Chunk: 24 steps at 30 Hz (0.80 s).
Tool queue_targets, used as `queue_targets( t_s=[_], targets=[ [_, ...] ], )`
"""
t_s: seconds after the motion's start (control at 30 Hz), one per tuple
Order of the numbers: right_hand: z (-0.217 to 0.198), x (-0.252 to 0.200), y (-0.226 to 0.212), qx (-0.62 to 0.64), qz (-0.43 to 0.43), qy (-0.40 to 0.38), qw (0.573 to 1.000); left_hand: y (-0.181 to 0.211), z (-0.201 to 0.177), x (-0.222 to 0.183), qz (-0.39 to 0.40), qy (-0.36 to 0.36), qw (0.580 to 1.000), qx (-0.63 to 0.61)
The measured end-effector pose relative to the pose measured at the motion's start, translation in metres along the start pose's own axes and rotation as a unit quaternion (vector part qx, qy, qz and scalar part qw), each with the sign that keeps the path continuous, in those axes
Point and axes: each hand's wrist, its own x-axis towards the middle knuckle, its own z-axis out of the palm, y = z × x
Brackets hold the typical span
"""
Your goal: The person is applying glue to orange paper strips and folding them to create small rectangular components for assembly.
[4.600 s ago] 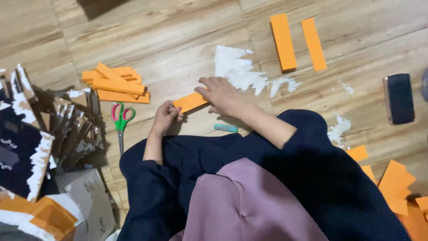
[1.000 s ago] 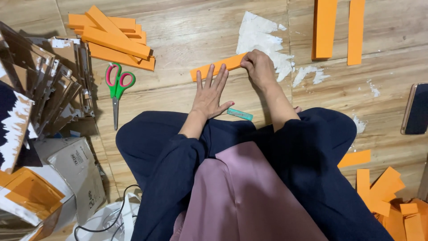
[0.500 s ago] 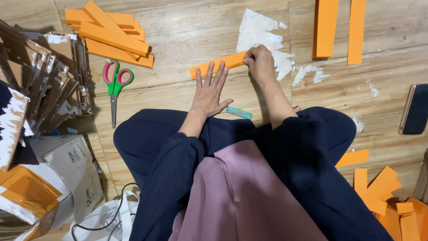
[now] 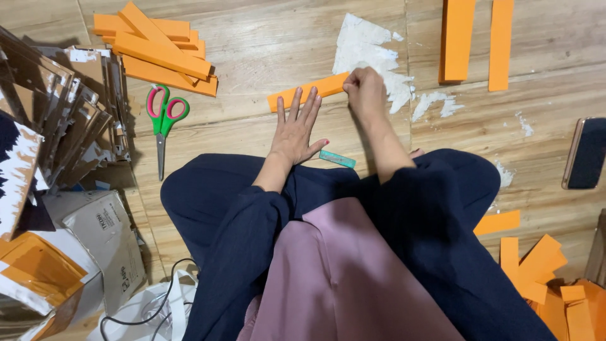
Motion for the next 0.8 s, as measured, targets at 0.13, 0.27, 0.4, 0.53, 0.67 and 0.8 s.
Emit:
queue_targets(
  t_s=[0.13, 0.27, 0.4, 0.53, 0.67, 0.8],
  targets=[
    [-0.031, -0.071, -0.101, 0.137, 0.019, 0.072, 0.988, 0.0, 0.004, 0.0, 0.005, 0.004, 1.0, -0.006],
    [0.025, -0.084, -0.052, -0.216, -0.23, 0.009, 0.949, -0.003, 0.012, 0.002, 0.013, 0.015, 1.0, 0.014],
    [0.023, -0.079, -0.039, -0.285, -0.172, -0.093, 0.938, -0.005, 0.016, 0.003, 0.007, 0.016, 1.0, 0.013],
    [0.023, -0.077, -0.035, -0.296, -0.143, -0.116, 0.937, -0.001, 0.008, -0.01, -0.023, 0.009, 1.0, 0.019],
    [0.017, -0.079, -0.039, -0.297, -0.116, -0.122, 0.94, -0.005, 0.011, -0.028, -0.12, -0.019, 0.992, -0.031],
    [0.014, -0.077, -0.033, -0.288, -0.086, -0.109, 0.948, 0.001, -0.004, -0.039, -0.211, -0.039, 0.973, -0.084]
  ],
)
